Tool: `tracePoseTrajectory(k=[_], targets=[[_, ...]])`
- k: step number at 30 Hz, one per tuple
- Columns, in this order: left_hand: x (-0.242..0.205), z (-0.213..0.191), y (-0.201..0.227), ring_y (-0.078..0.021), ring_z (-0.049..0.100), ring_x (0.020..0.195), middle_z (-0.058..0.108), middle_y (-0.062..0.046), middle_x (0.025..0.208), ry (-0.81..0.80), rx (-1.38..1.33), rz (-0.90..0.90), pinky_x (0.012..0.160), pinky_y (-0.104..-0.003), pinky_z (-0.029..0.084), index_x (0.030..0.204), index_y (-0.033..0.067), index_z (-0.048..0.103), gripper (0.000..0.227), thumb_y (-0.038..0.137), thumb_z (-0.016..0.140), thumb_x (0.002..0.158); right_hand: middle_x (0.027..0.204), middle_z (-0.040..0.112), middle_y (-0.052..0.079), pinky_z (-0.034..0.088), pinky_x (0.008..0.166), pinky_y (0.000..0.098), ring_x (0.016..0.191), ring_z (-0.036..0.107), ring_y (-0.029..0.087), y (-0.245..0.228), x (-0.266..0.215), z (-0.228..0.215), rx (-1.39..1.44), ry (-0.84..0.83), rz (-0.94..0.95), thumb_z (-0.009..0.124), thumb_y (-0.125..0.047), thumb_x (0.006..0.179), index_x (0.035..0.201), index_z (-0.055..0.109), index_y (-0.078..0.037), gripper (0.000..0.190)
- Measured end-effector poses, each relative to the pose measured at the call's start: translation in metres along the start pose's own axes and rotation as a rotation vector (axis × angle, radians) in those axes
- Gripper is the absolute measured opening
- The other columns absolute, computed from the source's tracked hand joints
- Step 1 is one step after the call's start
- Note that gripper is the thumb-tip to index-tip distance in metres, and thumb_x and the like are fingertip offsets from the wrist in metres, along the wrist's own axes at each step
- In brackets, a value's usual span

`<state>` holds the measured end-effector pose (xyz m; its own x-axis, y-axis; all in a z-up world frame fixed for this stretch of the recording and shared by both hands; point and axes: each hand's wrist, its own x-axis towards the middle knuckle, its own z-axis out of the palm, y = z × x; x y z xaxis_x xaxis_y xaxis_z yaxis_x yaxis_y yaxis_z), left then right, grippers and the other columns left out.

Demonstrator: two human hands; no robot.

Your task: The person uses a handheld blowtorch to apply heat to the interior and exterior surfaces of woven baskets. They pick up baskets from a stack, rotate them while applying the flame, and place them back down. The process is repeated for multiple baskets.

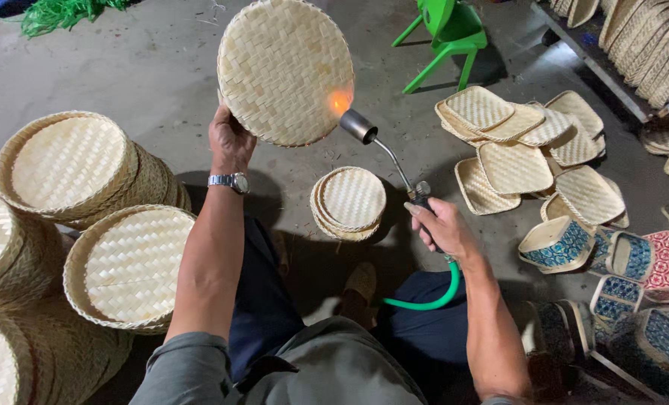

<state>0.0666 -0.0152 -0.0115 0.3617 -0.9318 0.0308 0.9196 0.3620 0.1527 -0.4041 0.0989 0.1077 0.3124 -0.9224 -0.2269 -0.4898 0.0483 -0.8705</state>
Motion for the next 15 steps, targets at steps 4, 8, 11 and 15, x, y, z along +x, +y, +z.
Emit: tracePoseTrajectory(k=[4, 8, 11, 15], targets=[[-0.004, 0.003, -0.002, -0.0328, 0.066, 0.122, 0.066, -0.02, 0.133, -0.06, 0.082, -0.019, 0.11, -0.051, 0.055, 0.135, -0.0067, 0.054, 0.039, 0.014, 0.049, 0.102, 0.058, 0.056, -0.001, 0.04, 0.038, 0.0246, 0.044, 0.049, 0.006, -0.004, 0.001, -0.006, 0.087, 0.028, -0.014, 0.064, -0.035, 0.098, 0.079, 0.061, -0.005, 0.036], [-0.006, 0.005, -0.001, -0.0291, 0.068, 0.118, 0.068, -0.015, 0.13, -0.134, 0.187, -0.048, 0.107, -0.047, 0.056, 0.132, -0.0049, 0.057, 0.034, 0.012, 0.053, 0.102, 0.057, 0.054, -0.001, 0.04, 0.037, 0.0251, 0.044, 0.049, 0.007, -0.005, 0.002, -0.01, 0.027, 0.005, 0.009, 0.065, -0.035, 0.098, 0.078, 0.061, -0.005, 0.036], [-0.006, 0.002, -0.001, -0.0289, 0.069, 0.112, 0.069, -0.017, 0.122, -0.167, 0.272, -0.001, 0.105, -0.047, 0.057, 0.122, -0.0063, 0.058, 0.023, 0.01, 0.056, 0.106, 0.059, 0.056, -0.002, 0.04, 0.037, 0.0243, 0.045, 0.05, 0.006, -0.002, 0.0, -0.014, 0.121, 0.025, 0.0, 0.064, -0.036, 0.097, 0.078, 0.061, -0.006, 0.035], [-0.016, 0.017, 0.001, -0.0251, 0.071, 0.106, 0.071, -0.016, 0.117, -0.139, 0.374, -0.026, 0.1, -0.042, 0.058, 0.12, -0.0059, 0.063, 0.027, 0.012, 0.052, 0.104, 0.057, 0.053, 0.001, 0.039, 0.037, 0.0249, 0.044, 0.049, 0.008, -0.003, 0.002, -0.017, 0.062, 0.038, 0.061, 0.065, -0.037, 0.099, 0.077, 0.06, -0.004, 0.04]])
